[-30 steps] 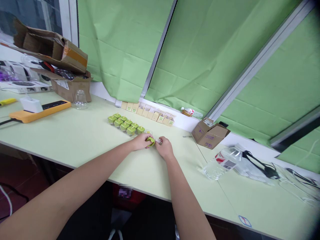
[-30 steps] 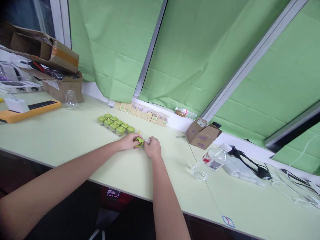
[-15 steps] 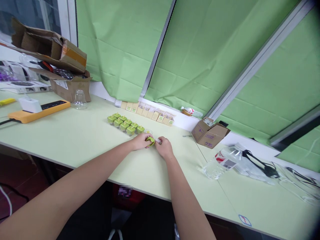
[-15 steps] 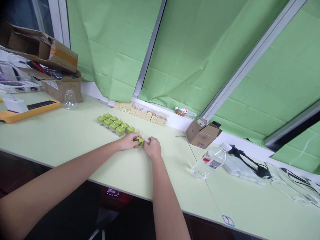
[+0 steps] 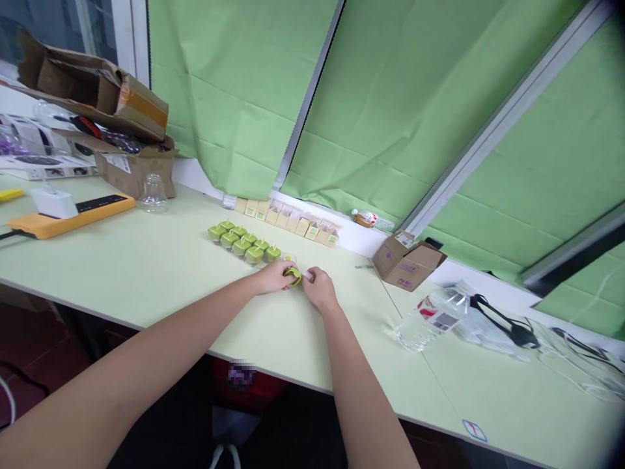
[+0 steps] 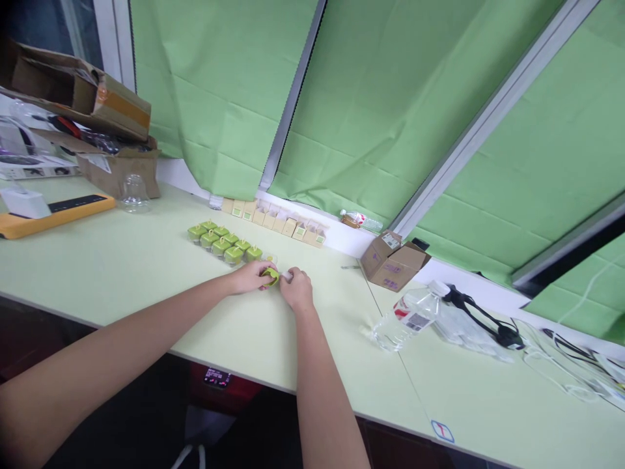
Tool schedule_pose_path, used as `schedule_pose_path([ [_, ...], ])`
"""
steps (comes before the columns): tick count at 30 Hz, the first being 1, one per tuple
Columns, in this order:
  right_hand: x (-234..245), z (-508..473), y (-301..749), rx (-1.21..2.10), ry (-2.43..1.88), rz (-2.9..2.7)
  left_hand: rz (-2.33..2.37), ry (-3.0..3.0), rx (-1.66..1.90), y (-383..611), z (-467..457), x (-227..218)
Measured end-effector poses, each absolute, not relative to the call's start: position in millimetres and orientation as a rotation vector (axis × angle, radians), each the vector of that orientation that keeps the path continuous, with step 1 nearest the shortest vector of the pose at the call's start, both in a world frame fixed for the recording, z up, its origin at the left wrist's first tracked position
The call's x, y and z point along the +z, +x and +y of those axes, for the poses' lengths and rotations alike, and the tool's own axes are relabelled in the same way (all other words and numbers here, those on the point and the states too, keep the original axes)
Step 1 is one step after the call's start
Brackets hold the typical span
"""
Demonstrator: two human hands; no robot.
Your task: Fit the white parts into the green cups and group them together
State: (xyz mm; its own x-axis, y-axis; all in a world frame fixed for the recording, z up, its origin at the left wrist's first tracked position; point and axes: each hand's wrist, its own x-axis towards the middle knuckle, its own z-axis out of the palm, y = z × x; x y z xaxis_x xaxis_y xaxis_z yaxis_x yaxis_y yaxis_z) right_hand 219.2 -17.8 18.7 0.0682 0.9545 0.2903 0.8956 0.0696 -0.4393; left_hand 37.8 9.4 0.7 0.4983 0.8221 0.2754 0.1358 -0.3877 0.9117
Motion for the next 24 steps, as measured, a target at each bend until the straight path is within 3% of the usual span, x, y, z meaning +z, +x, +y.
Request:
schedule_pose_path([
  [12,18.3,-19.7,218.8,0.205,-1.810,-1.804,0.816,1.818,0.957,37.1,6.7,2.3],
  [17,31.0,-28.8,211.2,0.061,-1.565,-1.665,0.813,1.830,0.976,38.0,2.4,6.7],
  [24,36.4,-32.8,196.4,0.591,-1.305,-1.656,0.789,1.880,1.065,39.9,-5.8,17.8],
])
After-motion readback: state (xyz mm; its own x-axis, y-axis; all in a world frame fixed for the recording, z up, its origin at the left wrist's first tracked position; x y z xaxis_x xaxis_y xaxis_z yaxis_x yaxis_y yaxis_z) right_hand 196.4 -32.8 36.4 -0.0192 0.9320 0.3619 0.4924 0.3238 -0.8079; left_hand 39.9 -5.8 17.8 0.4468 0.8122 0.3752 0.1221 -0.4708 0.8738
